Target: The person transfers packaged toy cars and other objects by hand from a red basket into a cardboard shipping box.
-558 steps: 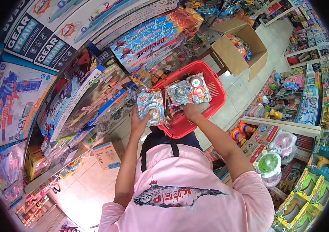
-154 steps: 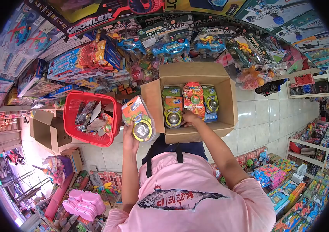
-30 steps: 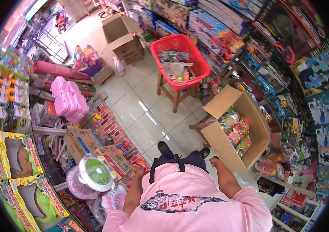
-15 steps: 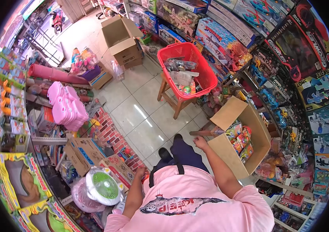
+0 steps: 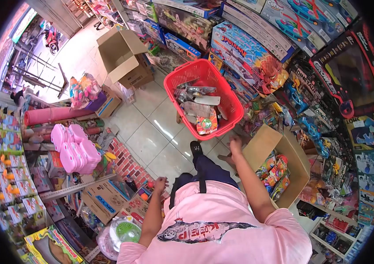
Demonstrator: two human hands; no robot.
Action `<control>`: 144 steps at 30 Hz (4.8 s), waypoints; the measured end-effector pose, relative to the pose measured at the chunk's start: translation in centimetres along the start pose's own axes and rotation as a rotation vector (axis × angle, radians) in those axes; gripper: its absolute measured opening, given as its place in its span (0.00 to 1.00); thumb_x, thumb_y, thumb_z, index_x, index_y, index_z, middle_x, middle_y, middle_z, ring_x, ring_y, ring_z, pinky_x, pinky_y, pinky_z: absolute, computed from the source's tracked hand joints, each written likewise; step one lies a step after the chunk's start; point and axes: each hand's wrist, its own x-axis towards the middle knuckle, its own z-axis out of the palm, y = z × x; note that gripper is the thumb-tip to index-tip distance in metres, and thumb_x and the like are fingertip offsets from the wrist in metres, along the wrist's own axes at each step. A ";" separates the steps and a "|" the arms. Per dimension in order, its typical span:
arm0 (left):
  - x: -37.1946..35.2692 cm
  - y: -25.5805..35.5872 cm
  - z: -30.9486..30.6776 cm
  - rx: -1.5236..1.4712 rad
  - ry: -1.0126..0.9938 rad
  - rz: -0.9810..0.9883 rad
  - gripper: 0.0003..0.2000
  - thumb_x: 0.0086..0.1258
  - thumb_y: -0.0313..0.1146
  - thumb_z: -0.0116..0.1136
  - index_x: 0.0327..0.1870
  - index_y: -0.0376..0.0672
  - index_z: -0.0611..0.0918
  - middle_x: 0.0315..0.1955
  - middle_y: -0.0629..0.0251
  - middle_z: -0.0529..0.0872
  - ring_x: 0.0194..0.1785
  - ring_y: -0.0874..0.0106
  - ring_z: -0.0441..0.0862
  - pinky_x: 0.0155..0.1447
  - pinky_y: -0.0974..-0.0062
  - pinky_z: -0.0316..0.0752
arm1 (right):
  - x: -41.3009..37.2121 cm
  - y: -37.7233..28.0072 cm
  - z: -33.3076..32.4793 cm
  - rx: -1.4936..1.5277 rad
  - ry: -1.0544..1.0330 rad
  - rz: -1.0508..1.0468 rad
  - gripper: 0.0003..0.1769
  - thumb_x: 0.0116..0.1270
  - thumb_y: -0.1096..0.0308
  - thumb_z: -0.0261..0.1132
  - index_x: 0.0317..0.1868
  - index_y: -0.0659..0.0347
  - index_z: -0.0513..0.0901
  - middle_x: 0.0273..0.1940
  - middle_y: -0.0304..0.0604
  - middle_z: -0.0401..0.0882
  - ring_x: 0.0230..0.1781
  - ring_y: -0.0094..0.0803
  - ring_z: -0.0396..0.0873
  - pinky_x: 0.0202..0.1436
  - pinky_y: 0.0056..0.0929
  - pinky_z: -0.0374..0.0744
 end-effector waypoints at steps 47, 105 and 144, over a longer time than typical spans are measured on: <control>0.4 41.8 9.8 -0.532 -0.369 0.444 0.24 0.75 0.30 0.60 0.68 0.37 0.67 0.58 0.60 0.82 0.59 0.71 0.81 0.62 0.72 0.76 | -2.1 -22.0 6.4 -0.150 -0.419 -0.732 0.04 0.64 0.74 0.66 0.37 0.65 0.83 0.48 0.50 0.82 0.53 0.49 0.80 0.59 0.41 0.77; -17.1 6.3 7.5 -0.222 -0.409 0.454 0.16 0.76 0.34 0.58 0.59 0.36 0.78 0.46 0.65 0.87 0.45 0.79 0.84 0.50 0.79 0.78 | -29.3 1.6 -14.4 0.352 -0.351 0.030 0.32 0.70 0.59 0.69 0.68 0.62 0.67 0.61 0.43 0.79 0.61 0.28 0.77 0.66 0.32 0.74; -25.1 22.8 38.8 0.080 -0.528 0.609 0.18 0.71 0.31 0.65 0.59 0.35 0.77 0.50 0.64 0.86 0.49 0.78 0.83 0.54 0.77 0.77 | -12.0 9.4 -36.4 -0.515 -0.080 0.154 0.34 0.58 0.43 0.73 0.53 0.64 0.82 0.49 0.60 0.85 0.54 0.54 0.82 0.56 0.46 0.80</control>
